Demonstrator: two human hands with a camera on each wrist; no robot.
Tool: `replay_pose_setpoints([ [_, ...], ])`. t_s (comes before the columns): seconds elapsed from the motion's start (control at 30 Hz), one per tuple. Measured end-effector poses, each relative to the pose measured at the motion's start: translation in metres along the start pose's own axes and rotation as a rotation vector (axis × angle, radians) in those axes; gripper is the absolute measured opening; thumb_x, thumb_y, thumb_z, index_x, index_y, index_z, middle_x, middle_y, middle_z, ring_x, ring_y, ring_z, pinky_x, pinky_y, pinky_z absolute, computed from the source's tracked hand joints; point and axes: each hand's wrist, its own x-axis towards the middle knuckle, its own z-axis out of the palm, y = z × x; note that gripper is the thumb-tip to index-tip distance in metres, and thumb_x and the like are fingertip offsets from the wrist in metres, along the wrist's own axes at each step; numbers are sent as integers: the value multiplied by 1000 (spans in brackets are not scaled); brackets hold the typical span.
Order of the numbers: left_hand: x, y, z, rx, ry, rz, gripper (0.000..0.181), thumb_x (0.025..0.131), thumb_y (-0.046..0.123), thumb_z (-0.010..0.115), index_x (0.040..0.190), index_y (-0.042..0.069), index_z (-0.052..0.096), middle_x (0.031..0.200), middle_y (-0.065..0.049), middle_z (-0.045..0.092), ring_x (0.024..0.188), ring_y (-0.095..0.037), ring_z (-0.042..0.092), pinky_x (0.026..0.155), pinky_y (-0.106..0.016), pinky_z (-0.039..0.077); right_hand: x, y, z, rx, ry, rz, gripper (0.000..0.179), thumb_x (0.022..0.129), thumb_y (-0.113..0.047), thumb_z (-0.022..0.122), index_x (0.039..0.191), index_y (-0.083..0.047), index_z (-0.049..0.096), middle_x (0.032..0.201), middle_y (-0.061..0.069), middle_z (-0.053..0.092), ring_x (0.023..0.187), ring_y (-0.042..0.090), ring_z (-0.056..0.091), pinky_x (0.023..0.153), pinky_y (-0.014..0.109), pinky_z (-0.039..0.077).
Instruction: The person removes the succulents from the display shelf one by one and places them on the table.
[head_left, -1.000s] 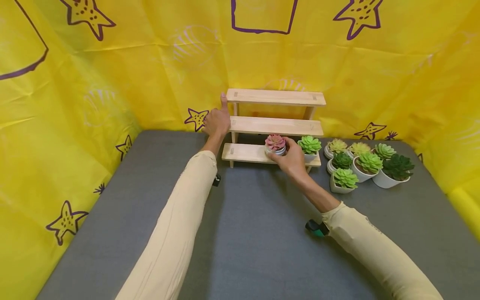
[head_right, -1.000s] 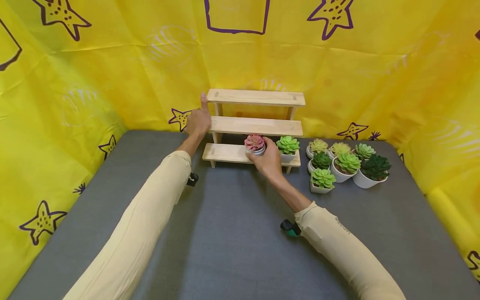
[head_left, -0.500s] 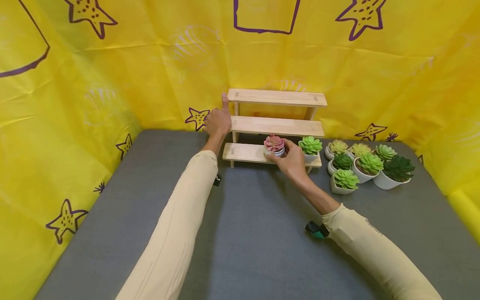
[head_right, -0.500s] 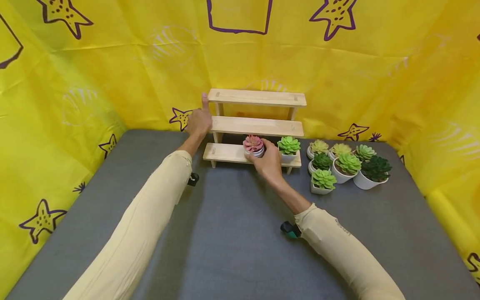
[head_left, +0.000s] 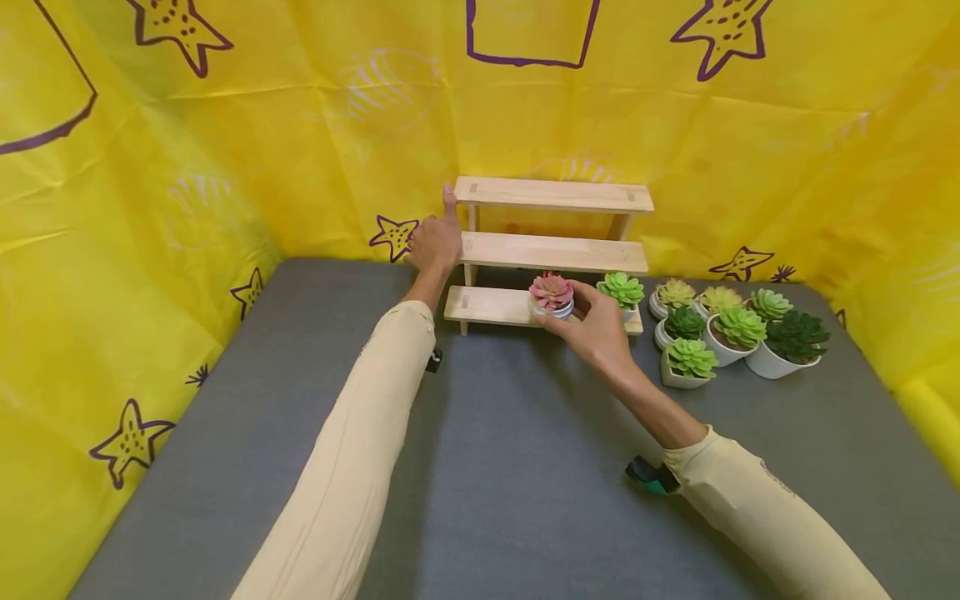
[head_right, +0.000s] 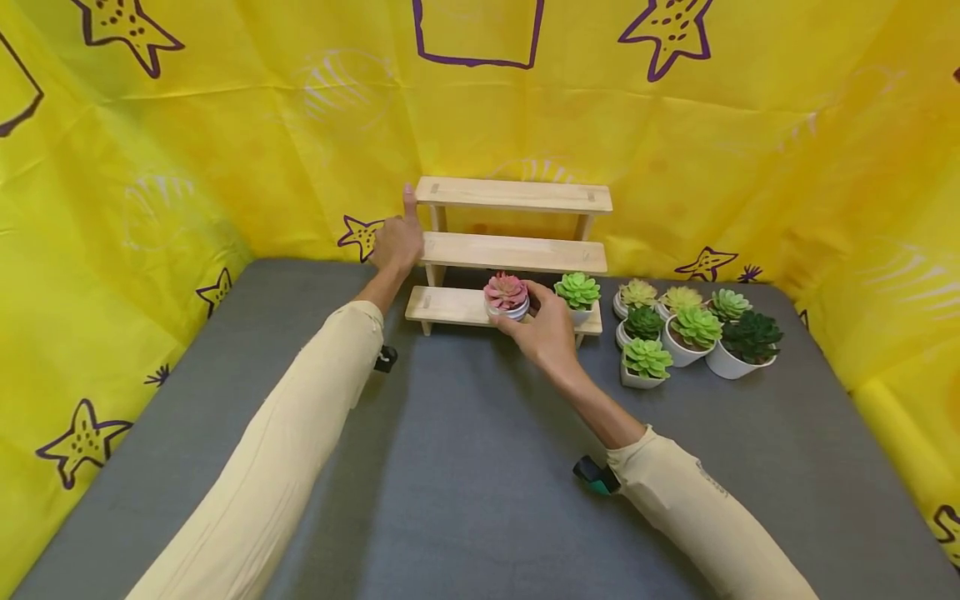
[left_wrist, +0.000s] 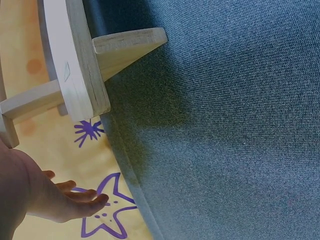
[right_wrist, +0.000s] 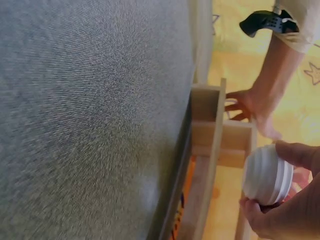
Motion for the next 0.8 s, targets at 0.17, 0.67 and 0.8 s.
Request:
replay_pose_setpoints([
  [0.17,1,-2,0,-1,5,2,104,94,88,5,99,6,70,112,-16,71,112,-37,65,99,-56,45,-13,1,-11,-20,-23,-14,70,88,-12,84,149,2,53,148,23,61,140,35,59,114,45,50],
  [0.67,4,-5,2,13,-15,21,111,93,88,1,107,4,71,110,-18,70,111,-38,65,99,-56,45,-47,3,-53,-66,-24,-8,72,88,-24,86,149,-2,55,143,22,66,130,34,67,107,41,53],
  [0.8,1,-2,1,14,-11,18,113,92,90,0,106,4,72,111,-18,71,113,-39,66,100,-56,45,-54,6,-68,-82,8,17,73,88,-30,86,149,-3,55,143,21,65,131,34,66,100,17,55],
])
